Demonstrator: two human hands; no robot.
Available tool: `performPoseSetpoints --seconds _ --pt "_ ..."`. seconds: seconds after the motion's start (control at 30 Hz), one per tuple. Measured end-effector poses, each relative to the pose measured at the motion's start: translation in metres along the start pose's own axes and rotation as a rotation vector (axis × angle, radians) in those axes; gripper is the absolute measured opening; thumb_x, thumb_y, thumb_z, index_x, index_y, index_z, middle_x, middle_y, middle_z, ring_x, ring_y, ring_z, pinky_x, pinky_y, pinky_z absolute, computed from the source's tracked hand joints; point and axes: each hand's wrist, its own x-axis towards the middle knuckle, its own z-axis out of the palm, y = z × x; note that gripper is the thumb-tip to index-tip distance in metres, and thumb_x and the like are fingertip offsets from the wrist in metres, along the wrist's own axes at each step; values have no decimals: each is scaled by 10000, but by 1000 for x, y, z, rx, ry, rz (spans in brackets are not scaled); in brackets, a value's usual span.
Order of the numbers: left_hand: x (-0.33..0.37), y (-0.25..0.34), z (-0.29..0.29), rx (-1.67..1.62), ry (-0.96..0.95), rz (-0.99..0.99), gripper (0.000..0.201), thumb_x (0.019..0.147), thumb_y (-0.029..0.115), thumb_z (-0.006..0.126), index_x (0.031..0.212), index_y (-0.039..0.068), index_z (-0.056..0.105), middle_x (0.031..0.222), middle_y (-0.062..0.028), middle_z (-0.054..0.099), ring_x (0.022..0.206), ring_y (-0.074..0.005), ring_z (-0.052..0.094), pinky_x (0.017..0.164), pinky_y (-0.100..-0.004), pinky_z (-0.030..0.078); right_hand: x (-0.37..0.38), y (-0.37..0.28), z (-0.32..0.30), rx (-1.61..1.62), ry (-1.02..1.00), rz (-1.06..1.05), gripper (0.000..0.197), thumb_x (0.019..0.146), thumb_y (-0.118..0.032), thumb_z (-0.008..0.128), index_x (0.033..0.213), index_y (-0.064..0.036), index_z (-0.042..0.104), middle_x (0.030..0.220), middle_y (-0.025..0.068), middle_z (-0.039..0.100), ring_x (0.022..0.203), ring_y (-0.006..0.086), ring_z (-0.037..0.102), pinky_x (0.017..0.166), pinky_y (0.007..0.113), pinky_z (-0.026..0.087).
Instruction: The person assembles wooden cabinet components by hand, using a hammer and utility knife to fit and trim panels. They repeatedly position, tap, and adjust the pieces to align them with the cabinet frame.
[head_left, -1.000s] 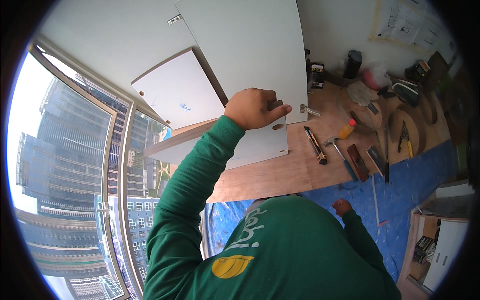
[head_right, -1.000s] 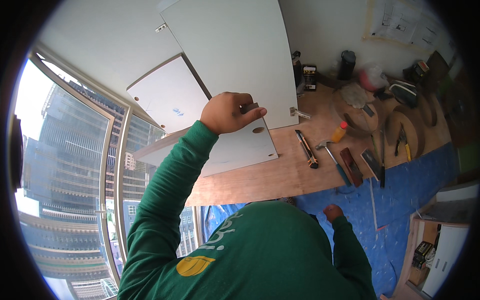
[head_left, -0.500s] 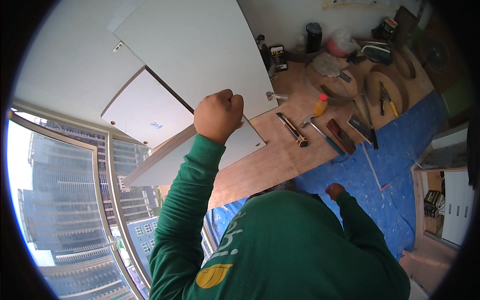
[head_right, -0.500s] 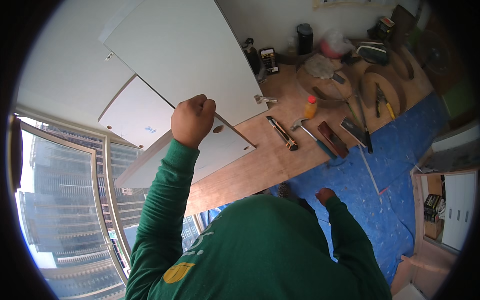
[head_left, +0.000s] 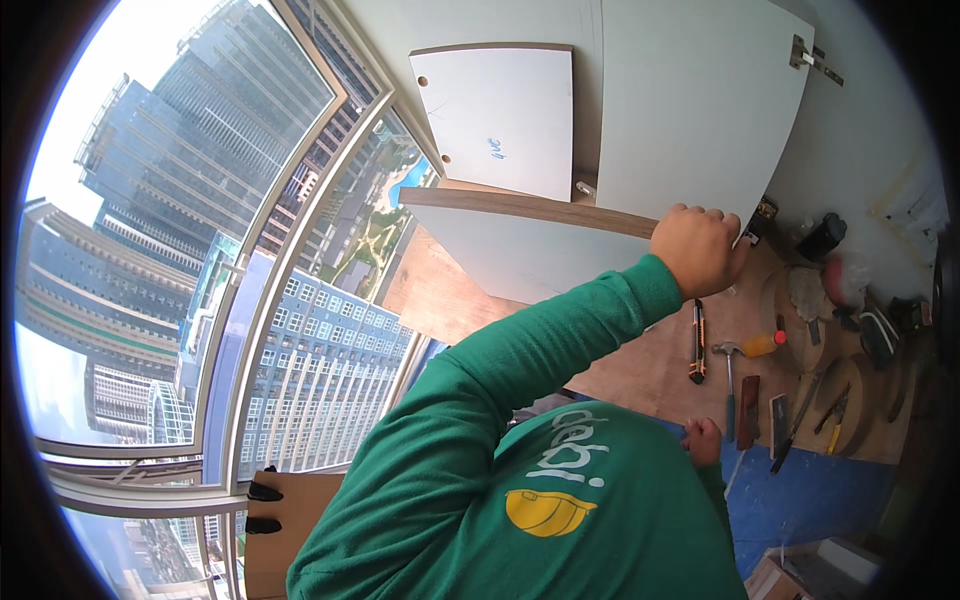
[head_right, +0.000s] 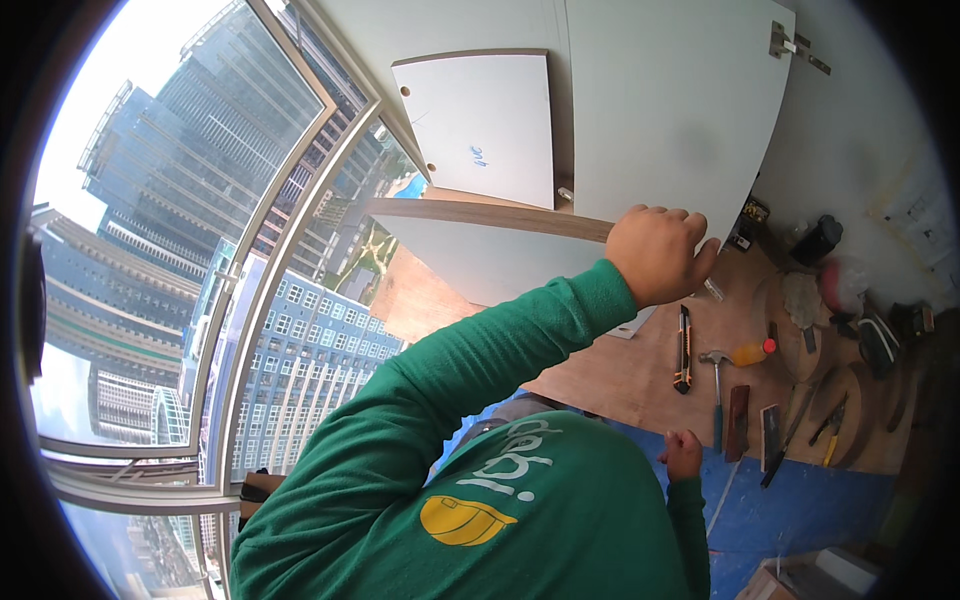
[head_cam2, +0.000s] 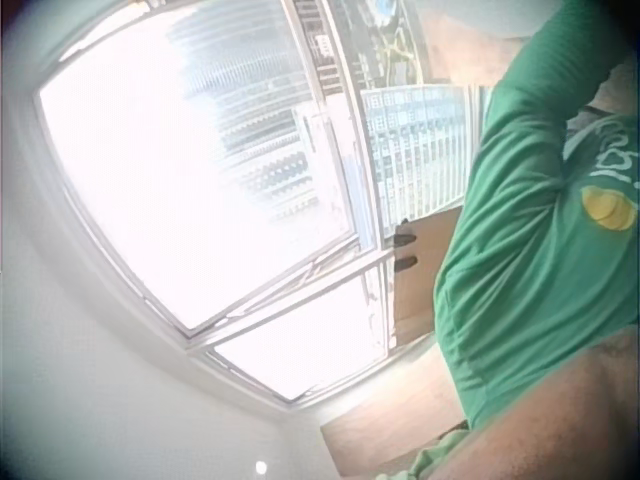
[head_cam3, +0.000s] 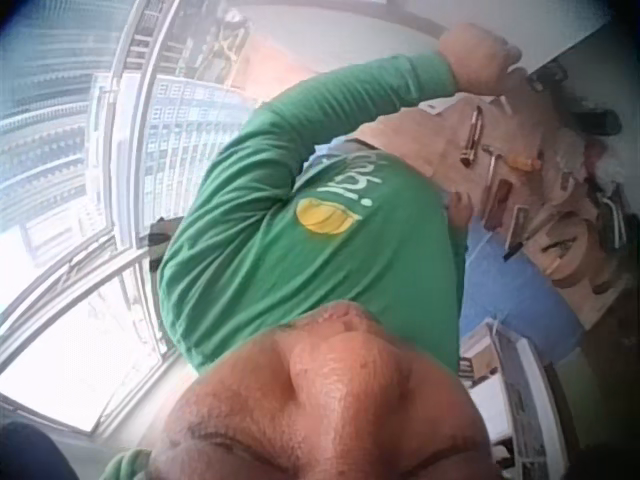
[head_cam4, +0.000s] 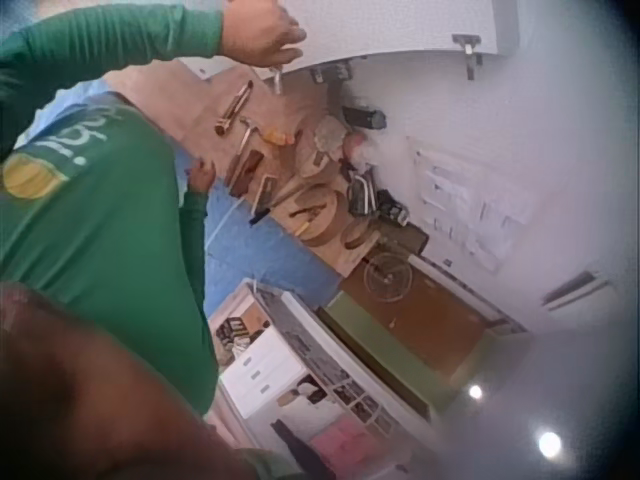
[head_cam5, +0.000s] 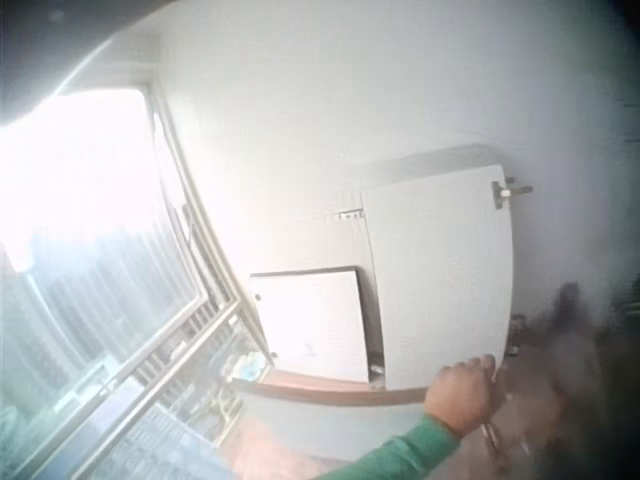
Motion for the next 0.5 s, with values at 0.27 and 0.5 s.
performPoseSetpoints --seconds 0.27,0.5 --pt "-31 -27 -22 31 88 137 189 897 266 720 833 109 635 788 -53 630 735 -281 643 711 -420 465 5 -272 -4 137 90 -623 191 1031 -117 664 1158 21 627 958 75 634 839 117 598 778 288 513" --pt "-68 -59 -61 113 176 86 262 912 213 715 1141 88 693 1091 -78 702 1062 -294 662 1025 -452 449 24 -397 30 -345 190 -1120 367 994 -106 686 1325 32 604 1275 184 623 1181 306 621 1041 415 486"
